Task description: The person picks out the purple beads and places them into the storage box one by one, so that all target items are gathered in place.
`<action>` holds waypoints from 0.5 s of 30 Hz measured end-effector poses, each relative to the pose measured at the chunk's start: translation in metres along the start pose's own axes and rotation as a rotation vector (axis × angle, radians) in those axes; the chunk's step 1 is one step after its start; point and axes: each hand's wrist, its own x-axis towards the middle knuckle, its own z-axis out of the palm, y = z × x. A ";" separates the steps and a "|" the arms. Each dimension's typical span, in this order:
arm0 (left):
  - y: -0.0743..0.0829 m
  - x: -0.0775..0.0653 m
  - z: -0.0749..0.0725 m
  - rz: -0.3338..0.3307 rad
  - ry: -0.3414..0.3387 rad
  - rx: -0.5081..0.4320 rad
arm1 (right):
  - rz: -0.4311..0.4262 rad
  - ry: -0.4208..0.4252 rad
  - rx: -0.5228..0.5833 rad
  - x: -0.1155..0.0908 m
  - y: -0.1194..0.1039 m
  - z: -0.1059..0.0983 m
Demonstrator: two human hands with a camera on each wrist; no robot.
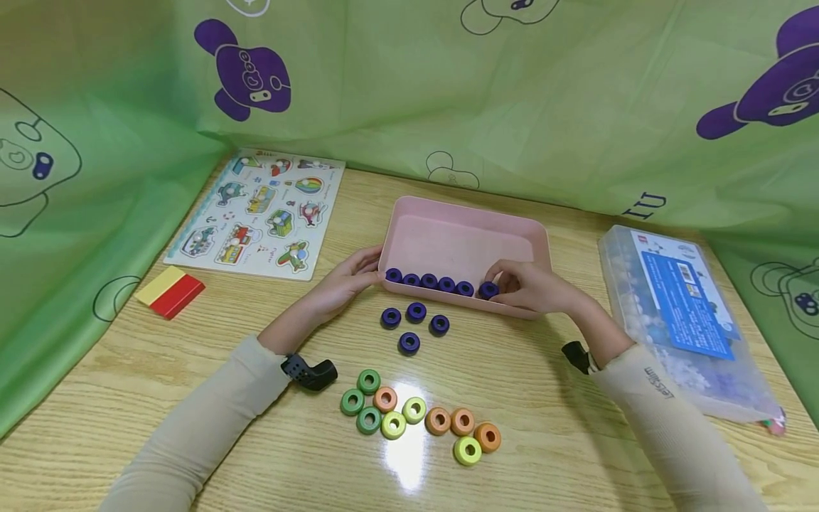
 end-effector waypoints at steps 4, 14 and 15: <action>0.000 0.000 0.001 -0.002 0.005 -0.003 | -0.023 -0.018 -0.014 0.004 0.003 0.004; 0.000 0.001 0.001 -0.018 0.025 0.015 | 0.029 0.009 0.010 0.001 -0.018 -0.003; -0.001 0.001 0.001 -0.019 0.026 0.018 | 0.036 0.021 0.023 0.000 -0.024 -0.005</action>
